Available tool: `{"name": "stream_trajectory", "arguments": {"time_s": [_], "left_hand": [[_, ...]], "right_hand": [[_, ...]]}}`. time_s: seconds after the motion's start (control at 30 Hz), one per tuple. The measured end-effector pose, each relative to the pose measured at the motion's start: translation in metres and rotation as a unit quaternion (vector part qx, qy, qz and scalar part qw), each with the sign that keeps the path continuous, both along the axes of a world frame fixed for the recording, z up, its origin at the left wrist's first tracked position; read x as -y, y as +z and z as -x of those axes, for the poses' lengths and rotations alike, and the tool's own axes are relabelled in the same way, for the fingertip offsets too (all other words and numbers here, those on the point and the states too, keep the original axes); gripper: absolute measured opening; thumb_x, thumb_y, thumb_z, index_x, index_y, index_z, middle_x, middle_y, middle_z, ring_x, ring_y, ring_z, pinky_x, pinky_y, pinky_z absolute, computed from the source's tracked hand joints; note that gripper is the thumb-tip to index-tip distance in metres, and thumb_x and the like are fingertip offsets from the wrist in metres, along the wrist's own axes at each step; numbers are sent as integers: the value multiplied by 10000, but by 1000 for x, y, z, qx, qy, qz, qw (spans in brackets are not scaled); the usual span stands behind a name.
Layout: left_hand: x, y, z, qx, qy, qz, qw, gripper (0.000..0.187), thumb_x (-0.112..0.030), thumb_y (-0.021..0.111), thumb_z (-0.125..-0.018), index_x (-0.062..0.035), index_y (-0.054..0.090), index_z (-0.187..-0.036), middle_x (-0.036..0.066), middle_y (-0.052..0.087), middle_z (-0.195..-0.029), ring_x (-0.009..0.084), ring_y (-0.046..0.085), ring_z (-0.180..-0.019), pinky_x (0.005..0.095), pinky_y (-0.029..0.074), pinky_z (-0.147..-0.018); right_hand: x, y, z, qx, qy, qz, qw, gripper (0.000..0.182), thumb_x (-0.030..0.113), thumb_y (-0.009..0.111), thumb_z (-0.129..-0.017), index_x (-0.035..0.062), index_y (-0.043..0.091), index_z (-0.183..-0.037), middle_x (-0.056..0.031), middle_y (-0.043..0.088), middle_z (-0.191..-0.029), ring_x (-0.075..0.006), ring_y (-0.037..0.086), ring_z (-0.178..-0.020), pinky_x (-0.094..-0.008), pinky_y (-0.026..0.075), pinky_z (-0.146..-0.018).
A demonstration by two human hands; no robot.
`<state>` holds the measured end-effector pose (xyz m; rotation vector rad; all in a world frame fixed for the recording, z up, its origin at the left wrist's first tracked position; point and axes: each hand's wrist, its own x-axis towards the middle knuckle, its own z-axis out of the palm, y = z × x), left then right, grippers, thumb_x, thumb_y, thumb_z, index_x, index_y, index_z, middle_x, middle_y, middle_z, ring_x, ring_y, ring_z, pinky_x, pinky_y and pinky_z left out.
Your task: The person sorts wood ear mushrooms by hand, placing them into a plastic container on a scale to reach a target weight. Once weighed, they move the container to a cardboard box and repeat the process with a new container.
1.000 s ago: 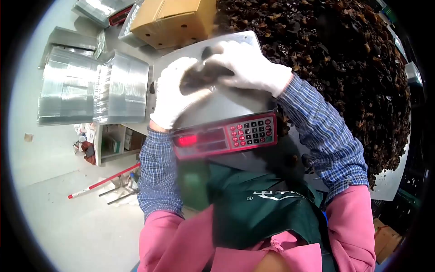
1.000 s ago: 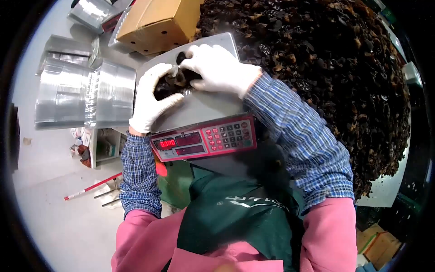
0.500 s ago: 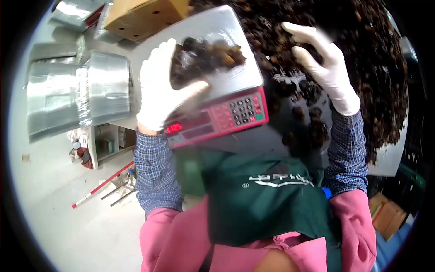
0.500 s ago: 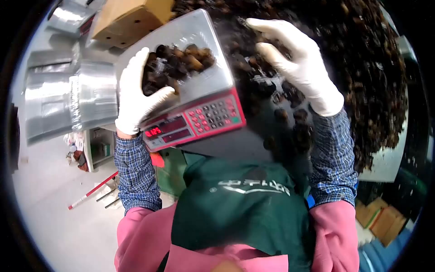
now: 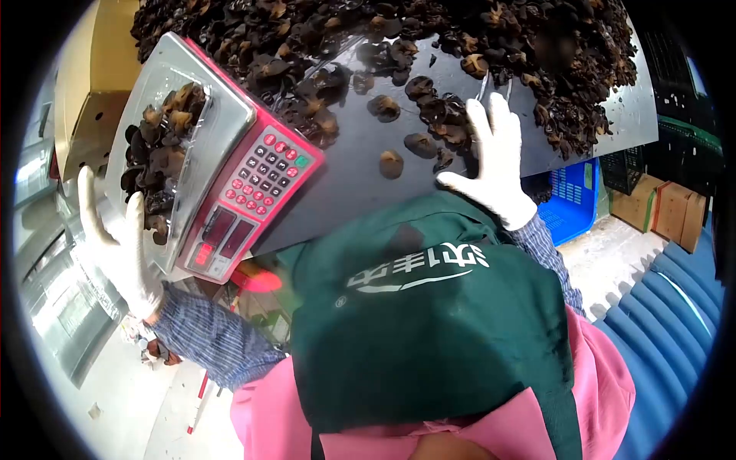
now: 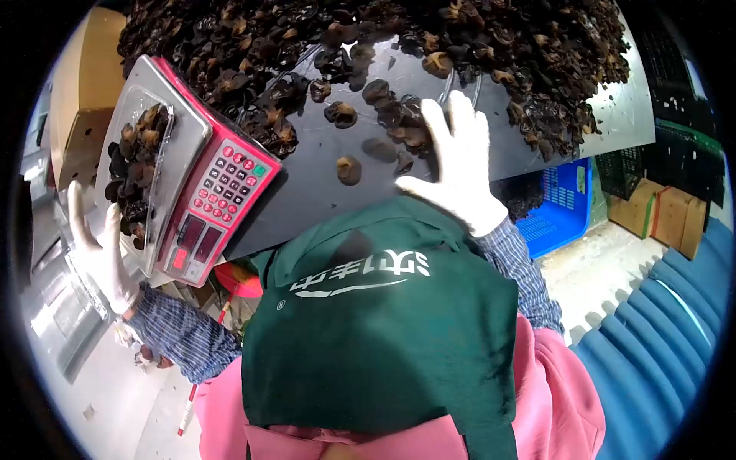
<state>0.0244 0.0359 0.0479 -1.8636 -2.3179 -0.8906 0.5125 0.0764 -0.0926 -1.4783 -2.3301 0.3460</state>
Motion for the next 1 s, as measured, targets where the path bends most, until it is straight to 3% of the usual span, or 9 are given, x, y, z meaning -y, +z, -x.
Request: {"name": "stream_trajectory", "arguments": {"time_s": [0.07, 0.13, 0.23, 0.33, 0.5, 0.6, 0.67, 0.77, 1.0], "left_hand": [[4, 2, -59, 212, -31, -56, 975, 738, -219, 857, -825, -113, 555, -1490, 128, 532, -1536, 272, 504, -1409, 440, 364, -1204], [9, -9, -119, 286, -116, 57, 950, 675, -246, 849, -830, -76, 603, -1435, 140, 565, -1502, 281, 557, -1365, 433, 440, -1148], [-2, -70, -184, 43, -297, 131, 945, 862, -330, 834, -836, -11, 447, -1536, 223, 504, -1529, 341, 522, -1401, 380, 455, -1135], [-19, -116, -228, 90, -251, 160, 950, 1117, -384, 864, -759, 24, 256, -1602, 241, 371, -1613, 362, 511, -1398, 382, 518, -1060], [-31, -133, -245, 50, -269, 217, 937, 1158, -393, 886, -713, -48, 253, -1620, 179, 481, -1451, 340, 617, -1196, 386, 582, -906], [-21, -132, -241, 111, -281, 207, 930, 1197, -331, 924, -671, -63, 254, -1626, 170, 485, -1419, 327, 639, -1142, 372, 586, -879], [-21, -128, -246, 133, -241, 272, 922, 1232, -295, 934, -667, -49, 210, -1633, 192, 434, -1480, 352, 611, -1208, 370, 573, -940], [-30, -137, -253, 114, -263, 196, 938, 1263, -274, 938, -667, -39, 165, -1638, 217, 355, -1550, 381, 557, -1299, 368, 543, -1018], [-62, -144, -270, 180, -316, 221, 905, 1272, -261, 923, -678, -50, 126, -1647, 229, 352, -1531, 410, 550, -1288, 388, 540, -1029]], "right_hand": [[-14, -8, 15, 20, 49, -9, 999, 1076, 724, 723, -760, 150, 374, -1600, -305, 254, -1640, -481, 255, -1512, -631, 161, -1222], [-30, -17, 28, 22, 85, -23, 996, 1075, 704, 728, -748, 160, 370, -1604, -283, 303, -1618, -469, 295, -1492, -635, 167, -1223], [-56, -11, 47, -2, 111, -31, 993, 1012, 631, 739, -759, 160, 396, -1587, -239, 383, -1587, -452, 310, -1488, -623, 173, -1228], [-66, -10, 51, 37, 100, -54, 993, 945, 607, 736, -769, 149, 457, -1547, -219, 441, -1552, -443, 321, -1486, -622, 175, -1228], [-40, 2, 20, -32, 180, 8, 983, 778, 580, 738, -823, 162, 573, -1458, -136, 515, -1514, -354, 376, -1486, -617, 104, -1253], [-29, 16, -17, -172, 50, 32, 983, 875, 525, 823, -777, 127, 530, -1499, -161, 491, -1534, -359, 431, -1430, -500, 294, -1212], [-22, 22, -37, -36, 39, 17, 998, 1004, 458, 878, -691, 117, 469, -1543, -169, 495, -1511, -351, 514, -1306, -472, 422, -1105], [-16, 22, -32, 60, 24, 95, 993, 1140, 349, 930, -617, 138, 379, -1592, -201, 484, -1475, -363, 539, -1263, -452, 483, -1039], [-43, 9, 5, -36, 23, 119, 992, 1033, 199, 870, -738, 156, 308, -1605, -168, 516, -1320, -337, 680, -1013, -386, 593, -821]]}}
